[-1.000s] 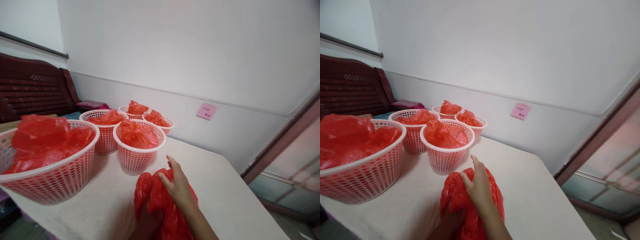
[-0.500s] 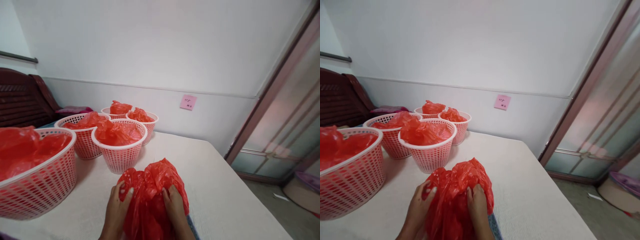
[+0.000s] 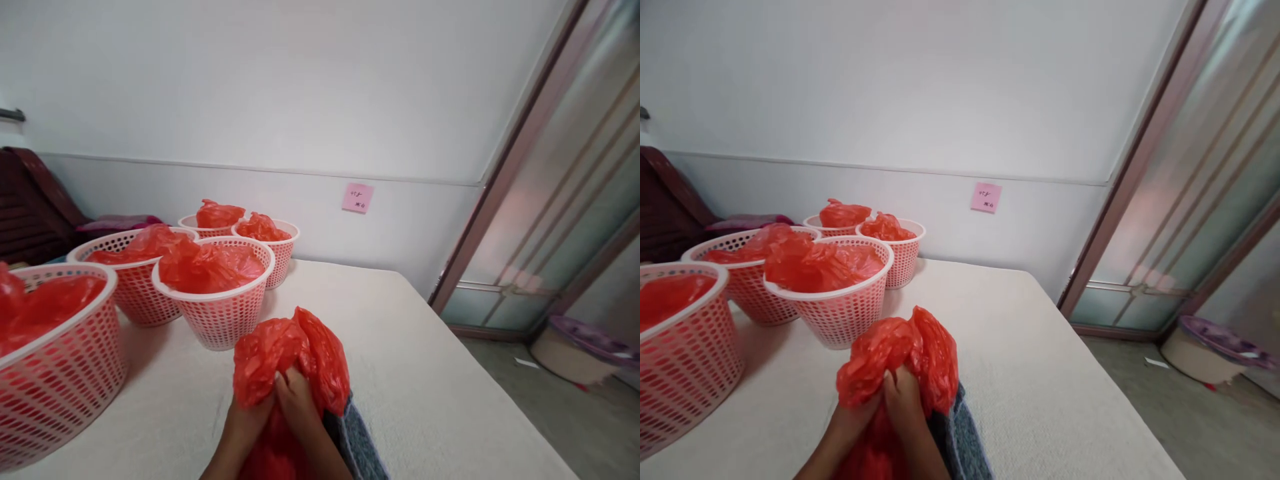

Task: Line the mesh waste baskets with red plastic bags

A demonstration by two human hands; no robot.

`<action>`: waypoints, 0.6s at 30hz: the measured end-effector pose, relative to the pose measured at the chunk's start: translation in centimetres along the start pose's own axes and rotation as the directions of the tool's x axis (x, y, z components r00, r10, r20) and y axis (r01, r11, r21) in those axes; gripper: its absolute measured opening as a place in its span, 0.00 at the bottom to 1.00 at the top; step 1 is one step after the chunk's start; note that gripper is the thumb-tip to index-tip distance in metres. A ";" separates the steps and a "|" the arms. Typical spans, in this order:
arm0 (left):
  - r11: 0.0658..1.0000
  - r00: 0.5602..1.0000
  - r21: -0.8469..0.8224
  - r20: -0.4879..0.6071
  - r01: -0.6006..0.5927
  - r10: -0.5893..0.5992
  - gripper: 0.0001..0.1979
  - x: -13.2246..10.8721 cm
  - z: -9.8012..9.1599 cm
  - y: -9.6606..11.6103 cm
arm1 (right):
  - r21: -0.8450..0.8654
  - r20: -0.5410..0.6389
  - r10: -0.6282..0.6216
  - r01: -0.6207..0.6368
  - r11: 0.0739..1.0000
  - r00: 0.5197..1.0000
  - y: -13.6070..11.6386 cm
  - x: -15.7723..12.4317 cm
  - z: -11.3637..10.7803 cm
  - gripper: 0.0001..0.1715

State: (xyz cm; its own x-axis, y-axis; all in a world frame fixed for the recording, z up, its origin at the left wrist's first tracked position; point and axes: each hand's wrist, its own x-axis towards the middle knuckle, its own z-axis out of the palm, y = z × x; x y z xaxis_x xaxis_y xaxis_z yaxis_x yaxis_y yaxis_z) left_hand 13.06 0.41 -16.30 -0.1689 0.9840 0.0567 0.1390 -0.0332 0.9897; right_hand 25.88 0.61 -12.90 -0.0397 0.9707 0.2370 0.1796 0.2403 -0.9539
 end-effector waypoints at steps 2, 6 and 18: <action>1.000 1.000 -0.009 -0.023 0.016 -0.016 0.25 0.7 0.2 -0.4 | -0.036 0.046 -0.026 0.027 0.999 0.999 -0.4 0.0 0.6 0.17; 1.000 0.995 -0.017 -0.095 -0.003 0.001 0.21 2.2 0.5 -1.2 | -0.297 -0.034 -0.060 0.047 0.954 0.998 -1.9 0.3 -1.1 0.16; 0.999 0.988 0.032 -0.149 -0.035 0.040 0.17 3.4 0.9 -1.4 | -0.459 -0.221 0.071 -0.168 0.872 0.973 1.8 2.7 -8.3 0.31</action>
State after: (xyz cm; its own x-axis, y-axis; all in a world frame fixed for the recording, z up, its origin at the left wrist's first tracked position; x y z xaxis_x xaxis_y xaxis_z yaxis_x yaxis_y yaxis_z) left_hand 13.19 3.95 -17.65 -0.3065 0.9449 0.1150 0.1763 -0.0624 0.9824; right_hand 34.25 3.65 -12.44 0.1916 0.9601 0.2037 0.6149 0.0444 -0.7873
